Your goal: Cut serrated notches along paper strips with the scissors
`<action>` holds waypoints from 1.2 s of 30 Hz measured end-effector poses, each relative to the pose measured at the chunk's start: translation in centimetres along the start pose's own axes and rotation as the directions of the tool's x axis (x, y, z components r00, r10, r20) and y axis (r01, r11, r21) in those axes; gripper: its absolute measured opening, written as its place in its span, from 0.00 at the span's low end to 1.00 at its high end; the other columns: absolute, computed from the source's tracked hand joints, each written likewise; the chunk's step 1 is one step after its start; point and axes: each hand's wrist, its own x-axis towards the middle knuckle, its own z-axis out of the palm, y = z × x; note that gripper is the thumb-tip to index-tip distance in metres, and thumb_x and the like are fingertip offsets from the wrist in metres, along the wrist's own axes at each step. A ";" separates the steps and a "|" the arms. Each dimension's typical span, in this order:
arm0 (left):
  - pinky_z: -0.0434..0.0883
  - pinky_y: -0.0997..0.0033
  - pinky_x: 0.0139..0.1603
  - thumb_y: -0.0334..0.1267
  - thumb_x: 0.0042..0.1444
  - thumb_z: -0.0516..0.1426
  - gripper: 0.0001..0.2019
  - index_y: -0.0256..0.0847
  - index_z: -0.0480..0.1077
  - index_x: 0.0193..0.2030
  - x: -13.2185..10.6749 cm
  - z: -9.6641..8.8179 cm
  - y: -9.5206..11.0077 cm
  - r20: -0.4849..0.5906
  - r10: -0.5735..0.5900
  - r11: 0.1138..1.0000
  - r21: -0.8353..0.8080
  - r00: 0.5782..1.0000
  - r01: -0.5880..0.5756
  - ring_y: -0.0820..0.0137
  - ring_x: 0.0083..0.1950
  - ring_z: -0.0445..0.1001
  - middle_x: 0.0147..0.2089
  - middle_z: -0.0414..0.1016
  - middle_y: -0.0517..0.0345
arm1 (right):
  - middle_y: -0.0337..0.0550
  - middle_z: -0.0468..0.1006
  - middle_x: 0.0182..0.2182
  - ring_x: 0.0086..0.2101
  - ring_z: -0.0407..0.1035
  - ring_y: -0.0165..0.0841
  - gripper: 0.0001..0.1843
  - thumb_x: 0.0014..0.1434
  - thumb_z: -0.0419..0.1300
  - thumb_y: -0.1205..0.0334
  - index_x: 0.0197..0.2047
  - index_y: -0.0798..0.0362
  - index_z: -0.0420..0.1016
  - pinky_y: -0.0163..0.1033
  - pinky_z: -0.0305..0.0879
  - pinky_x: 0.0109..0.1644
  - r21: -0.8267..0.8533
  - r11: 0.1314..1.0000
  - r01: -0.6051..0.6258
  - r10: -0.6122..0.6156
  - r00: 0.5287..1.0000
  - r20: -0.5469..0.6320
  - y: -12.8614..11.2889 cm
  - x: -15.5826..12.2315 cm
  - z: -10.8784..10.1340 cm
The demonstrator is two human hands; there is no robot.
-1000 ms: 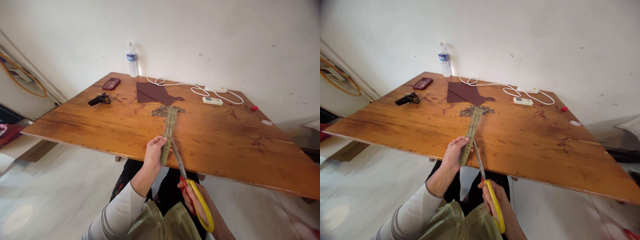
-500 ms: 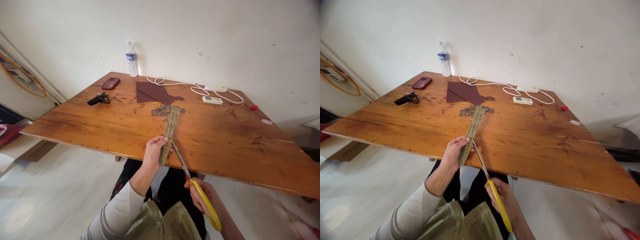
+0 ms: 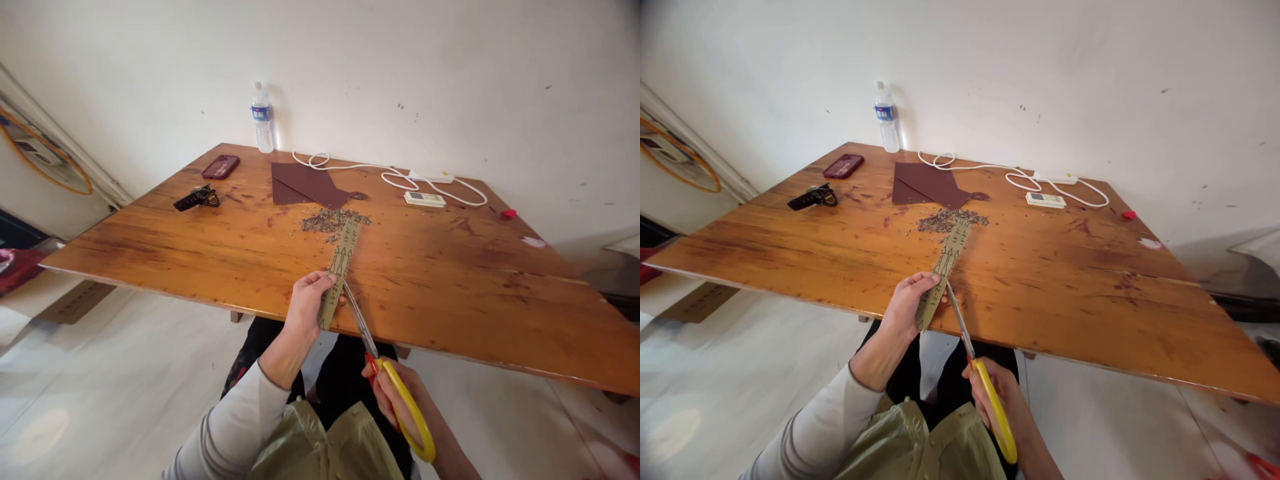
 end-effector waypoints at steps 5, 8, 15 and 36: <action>0.67 0.75 0.24 0.38 0.38 0.68 0.11 0.38 0.70 0.22 -0.1 0.1 -0.2 -0.023 0.023 1.000 0.004 0.999 -0.023 0.75 0.19 0.68 0.19 0.70 0.61 | 0.26 0.59 0.15 0.15 0.47 0.21 0.37 0.56 0.57 0.25 0.41 0.56 0.75 0.30 0.44 0.18 0.027 0.999 0.041 -0.042 0.998 0.041 1.0 0.2 0.8; 0.63 0.76 0.22 0.39 0.37 0.68 0.11 0.38 0.70 0.22 -0.2 0.1 -0.3 -0.047 0.024 1.000 0.004 0.999 -0.024 0.77 0.18 0.64 0.18 0.68 0.63 | 0.26 0.57 0.16 0.16 0.46 0.22 0.34 0.57 0.58 0.27 0.39 0.55 0.73 0.30 0.43 0.19 0.087 0.996 0.037 -0.037 0.999 -0.003 1.1 -0.1 2.0; 0.59 0.76 0.23 0.39 0.36 0.68 0.12 0.38 0.70 0.21 -0.2 0.1 -0.5 -0.061 0.054 0.998 -0.025 0.997 -0.056 0.78 0.20 0.63 0.19 0.68 0.63 | 0.24 0.52 0.17 0.16 0.45 0.22 0.33 0.55 0.61 0.27 0.35 0.53 0.71 0.30 0.42 0.18 0.134 0.991 -0.029 0.036 0.998 -0.046 0.4 -0.4 3.4; 0.64 0.75 0.24 0.39 0.38 0.68 0.11 0.38 0.70 0.22 -0.4 0.5 -0.1 -0.066 0.042 0.998 -0.046 0.997 -0.045 0.75 0.20 0.68 0.20 0.69 0.63 | 0.25 0.57 0.15 0.13 0.47 0.21 0.39 0.52 0.58 0.23 0.39 0.55 0.73 0.28 0.46 0.16 0.051 0.998 -0.040 0.037 0.998 0.047 0.1 0.2 1.2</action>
